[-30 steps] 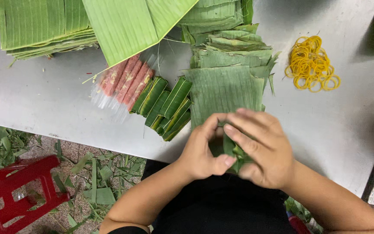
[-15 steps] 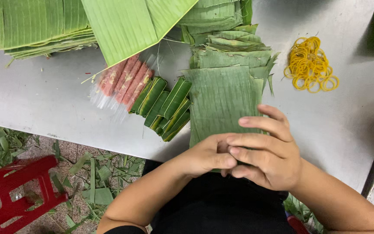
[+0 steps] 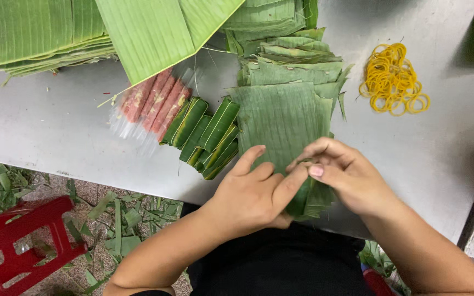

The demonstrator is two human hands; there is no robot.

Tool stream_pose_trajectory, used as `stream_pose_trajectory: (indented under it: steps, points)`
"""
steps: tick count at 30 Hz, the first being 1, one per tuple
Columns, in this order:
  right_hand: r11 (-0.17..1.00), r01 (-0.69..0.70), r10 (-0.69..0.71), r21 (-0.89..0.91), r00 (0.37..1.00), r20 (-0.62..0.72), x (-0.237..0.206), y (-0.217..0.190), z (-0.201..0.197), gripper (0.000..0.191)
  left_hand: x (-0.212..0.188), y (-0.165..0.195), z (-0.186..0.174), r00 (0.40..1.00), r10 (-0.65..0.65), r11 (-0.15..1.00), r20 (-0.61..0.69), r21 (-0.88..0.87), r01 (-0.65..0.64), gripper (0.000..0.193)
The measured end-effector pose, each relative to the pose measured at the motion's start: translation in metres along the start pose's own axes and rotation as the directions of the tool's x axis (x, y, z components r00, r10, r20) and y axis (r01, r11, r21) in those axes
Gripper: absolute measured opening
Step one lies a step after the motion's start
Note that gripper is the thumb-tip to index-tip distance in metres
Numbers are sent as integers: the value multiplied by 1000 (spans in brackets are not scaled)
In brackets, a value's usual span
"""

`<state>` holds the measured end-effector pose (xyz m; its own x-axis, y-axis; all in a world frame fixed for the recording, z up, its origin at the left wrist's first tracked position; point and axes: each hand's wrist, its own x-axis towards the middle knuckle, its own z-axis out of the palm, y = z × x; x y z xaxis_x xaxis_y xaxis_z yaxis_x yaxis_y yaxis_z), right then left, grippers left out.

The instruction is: The person folds a banana leaf around a sausage roll, rolls it into a tight cylinder, and secures it with a yellow rubber band, placing the finished wrapped roll with a growing pile of completed rolls on the stainless steel table.

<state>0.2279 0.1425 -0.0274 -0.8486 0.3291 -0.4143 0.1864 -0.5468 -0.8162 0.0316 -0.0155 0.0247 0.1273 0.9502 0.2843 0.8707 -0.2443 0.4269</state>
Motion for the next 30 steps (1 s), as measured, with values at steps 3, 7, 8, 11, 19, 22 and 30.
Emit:
stream_pose_trajectory:
  steps: [3, 7, 8, 11, 19, 22, 30]
  points:
    - [991, 16, -14, 136, 1000, -13, -6, 2, -7, 16, -7, 2, 6, 998, -4, 998, -58, -65, 0, 103]
    - [996, 91, -91, 0, 996, 0, -9, -2, -1, 9, -7, 6, 17, 989, -81, 943, -123, -332, 36, 109]
    - [997, 73, -73, -29, 997, -7, -10, -4, 2, 12, -6, 8, 21, 984, -103, 937, -143, -346, 48, 107]
    - [948, 123, -147, -295, 987, -62, -9, -18, 4, 23, -3, 9, 27, 968, -180, 907, -172, -410, 96, 100]
    - [-145, -268, -641, -952, 758, -116, 4, -41, -59, 6, -11, 1, 21, 954, -281, 820, -108, -544, 180, 101]
    - [-165, -241, -699, -957, 713, -59, -3, -35, -73, 3, -9, 0, 20, 955, -278, 820, -102, -544, 180, 103]
    - [170, -129, -778, -977, 591, -213, 2, -42, -75, 5, -12, -6, 29, 933, -358, 648, -31, -728, 225, 103]
